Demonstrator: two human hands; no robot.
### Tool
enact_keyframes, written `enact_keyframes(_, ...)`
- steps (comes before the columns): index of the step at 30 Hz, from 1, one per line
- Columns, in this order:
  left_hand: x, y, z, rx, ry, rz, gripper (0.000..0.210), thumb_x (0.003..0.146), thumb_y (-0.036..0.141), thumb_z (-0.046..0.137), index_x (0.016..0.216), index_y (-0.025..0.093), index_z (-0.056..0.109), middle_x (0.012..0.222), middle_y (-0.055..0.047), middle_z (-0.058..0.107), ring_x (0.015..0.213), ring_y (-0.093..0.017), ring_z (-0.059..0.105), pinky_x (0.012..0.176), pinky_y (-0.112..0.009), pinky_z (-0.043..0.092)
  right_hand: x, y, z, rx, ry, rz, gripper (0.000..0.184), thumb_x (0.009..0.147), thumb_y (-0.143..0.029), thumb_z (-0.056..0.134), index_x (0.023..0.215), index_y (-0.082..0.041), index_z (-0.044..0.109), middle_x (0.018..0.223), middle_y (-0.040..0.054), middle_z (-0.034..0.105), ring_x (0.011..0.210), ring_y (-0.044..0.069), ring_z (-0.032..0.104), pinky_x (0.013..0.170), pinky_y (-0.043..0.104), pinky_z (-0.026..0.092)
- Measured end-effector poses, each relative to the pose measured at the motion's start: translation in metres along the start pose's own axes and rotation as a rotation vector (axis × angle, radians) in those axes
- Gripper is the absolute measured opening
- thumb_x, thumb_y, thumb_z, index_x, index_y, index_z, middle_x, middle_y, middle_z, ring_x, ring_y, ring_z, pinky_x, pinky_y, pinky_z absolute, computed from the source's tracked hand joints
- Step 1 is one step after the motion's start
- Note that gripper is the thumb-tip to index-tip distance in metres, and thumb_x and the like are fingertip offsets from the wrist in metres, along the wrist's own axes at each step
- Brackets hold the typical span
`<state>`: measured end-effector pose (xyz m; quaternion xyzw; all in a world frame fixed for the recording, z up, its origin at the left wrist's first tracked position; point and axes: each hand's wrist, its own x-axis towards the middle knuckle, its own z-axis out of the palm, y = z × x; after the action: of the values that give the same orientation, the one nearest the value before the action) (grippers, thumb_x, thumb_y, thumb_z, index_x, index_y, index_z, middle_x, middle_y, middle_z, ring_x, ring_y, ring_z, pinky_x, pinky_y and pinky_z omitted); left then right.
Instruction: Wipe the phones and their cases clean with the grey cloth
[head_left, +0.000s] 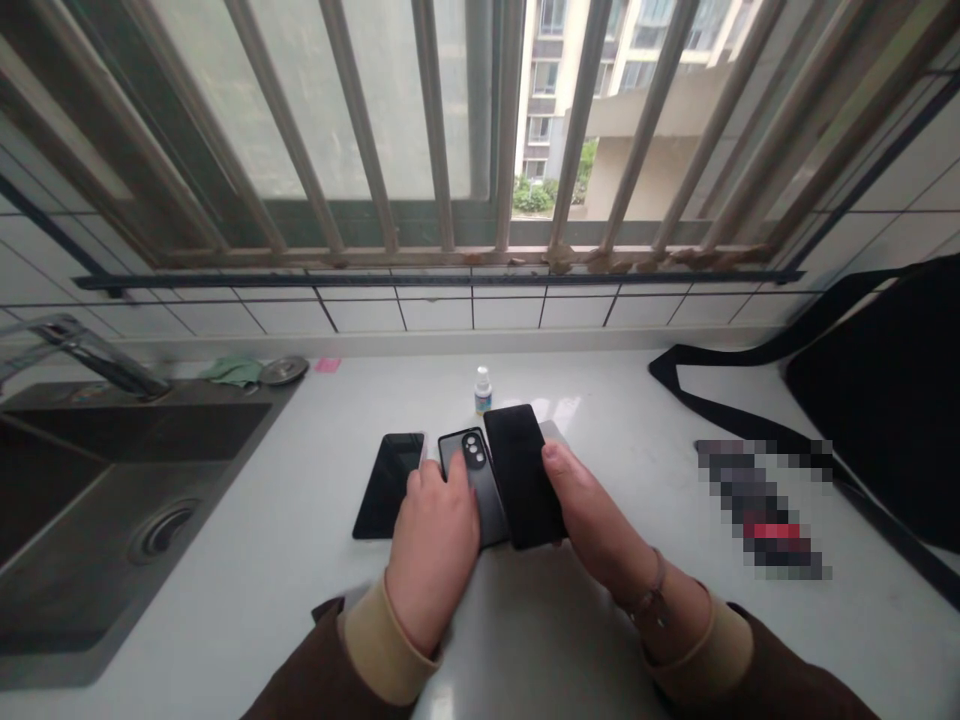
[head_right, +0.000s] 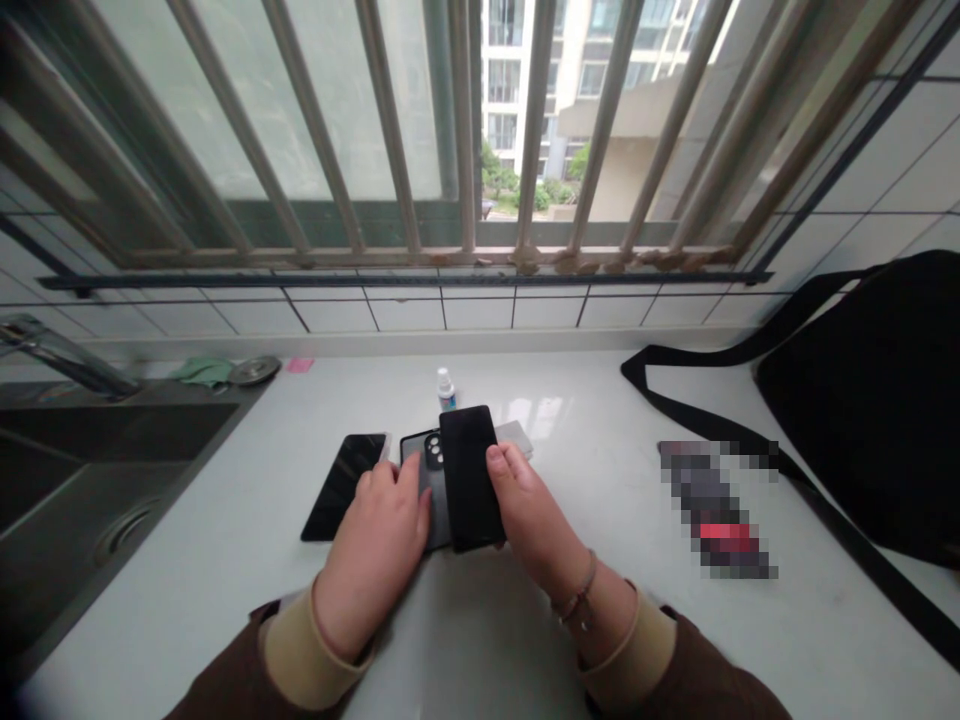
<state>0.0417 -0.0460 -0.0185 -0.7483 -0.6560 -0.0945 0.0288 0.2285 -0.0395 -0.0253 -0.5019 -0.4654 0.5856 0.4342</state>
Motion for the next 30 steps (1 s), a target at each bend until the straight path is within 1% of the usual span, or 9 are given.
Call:
enact_keyframes(3, 0.001, -0.002, 0.007, -0.040, -0.038, 0.001, 0.045, 0.101, 0.008, 0.050, 0.145, 0.009, 0.058, 0.115, -0.021, 0.065, 0.097, -0.032, 0.070, 0.087, -0.044, 0.058, 0.004, 0.001, -0.002, -0.105, 0.025, -0.055, 0.060, 0.102, -0.080, 0.046, 0.111, -0.024, 0.064, 0.094, 0.0036, 0.070, 0.089, 0.024, 0.066, 0.076, 0.035, 0.055)
enact_keyframes(6, 0.004, -0.007, 0.011, -0.129, -0.023, -0.020, 0.049, 0.098, 0.003, 0.047, 0.146, 0.009, 0.055, 0.113, -0.019, 0.065, 0.093, -0.029, 0.071, 0.085, -0.041, 0.058, 0.006, 0.002, -0.004, -0.207, 0.035, -0.083, 0.062, 0.103, -0.079, 0.046, 0.123, -0.023, 0.063, 0.103, 0.0063, 0.073, 0.112, 0.030, 0.067, 0.094, 0.041, 0.053)
enact_keyframes(10, 0.009, -0.013, 0.011, -0.384, 0.037, -0.052, 0.056, 0.090, 0.002, 0.052, 0.145, 0.010, 0.055, 0.115, -0.019, 0.068, 0.102, -0.031, 0.072, 0.091, -0.042, 0.056, 0.006, 0.005, -0.006, -0.256, 0.034, -0.043, 0.066, 0.103, -0.077, 0.046, 0.140, -0.023, 0.056, 0.113, 0.0090, 0.075, 0.118, 0.033, 0.068, 0.093, 0.043, 0.053)
enact_keyframes(13, 0.014, -0.015, 0.012, -0.727, 0.001, -0.170, 0.059, 0.083, 0.006, 0.062, 0.141, 0.013, 0.060, 0.100, -0.011, 0.072, 0.088, -0.028, 0.072, 0.085, -0.040, 0.055, 0.006, 0.006, -0.007, -0.287, 0.051, -0.039, 0.068, 0.104, -0.076, 0.044, 0.145, -0.023, 0.053, 0.115, 0.0111, 0.076, 0.113, 0.034, 0.071, 0.091, 0.044, 0.054)
enact_keyframes(16, 0.018, -0.011, 0.016, -1.164, -0.135, -0.301, 0.056, 0.076, 0.008, 0.070, 0.131, 0.016, 0.068, 0.086, -0.004, 0.073, 0.072, -0.022, 0.069, 0.072, -0.033, 0.053, 0.005, 0.005, -0.008, -0.315, 0.077, -0.034, 0.068, 0.105, -0.075, 0.043, 0.148, -0.023, 0.050, 0.113, 0.0115, 0.078, 0.106, 0.033, 0.074, 0.088, 0.044, 0.055)
enact_keyframes(20, 0.016, 0.001, 0.021, -1.732, -0.383, -0.348, 0.041, 0.081, 0.010, 0.070, 0.121, 0.015, 0.075, 0.096, -0.010, 0.081, 0.083, -0.021, 0.075, 0.076, -0.029, 0.055, 0.004, 0.003, -0.007, -0.314, 0.079, -0.039, 0.068, 0.106, -0.074, 0.043, 0.151, -0.022, 0.047, 0.107, 0.0109, 0.079, 0.096, 0.032, 0.076, 0.082, 0.042, 0.056)
enact_keyframes(22, 0.014, 0.007, 0.021, -1.850, -0.413, -0.414, 0.040, 0.082, 0.010, 0.072, 0.122, 0.014, 0.076, 0.100, -0.012, 0.082, 0.085, -0.020, 0.076, 0.076, -0.027, 0.056, 0.003, 0.002, -0.007, -0.332, 0.087, -0.038, 0.070, 0.106, -0.074, 0.042, 0.153, -0.023, 0.045, 0.104, 0.0108, 0.080, 0.090, 0.031, 0.077, 0.077, 0.041, 0.057)
enact_keyframes(25, 0.010, 0.012, 0.018, -1.921, -0.382, -0.501, 0.042, 0.084, 0.009, 0.073, 0.126, 0.014, 0.074, 0.103, -0.012, 0.082, 0.085, -0.019, 0.077, 0.077, -0.027, 0.059, 0.001, 0.003, -0.005, -0.400, 0.097, -0.060, 0.069, 0.107, -0.073, 0.041, 0.154, -0.023, 0.043, 0.107, 0.0131, 0.080, 0.091, 0.032, 0.077, 0.076, 0.041, 0.056)
enact_keyframes(30, 0.009, 0.016, 0.013, -2.013, -0.342, -0.519, 0.039, 0.086, 0.007, 0.074, 0.124, 0.015, 0.076, 0.116, -0.014, 0.082, 0.110, -0.025, 0.078, 0.098, -0.034, 0.061, -0.005, 0.002, -0.002, -0.567, 0.082, -0.126, 0.068, 0.108, -0.069, 0.041, 0.157, -0.022, 0.041, 0.116, 0.0175, 0.078, 0.101, 0.036, 0.077, 0.082, 0.044, 0.056)
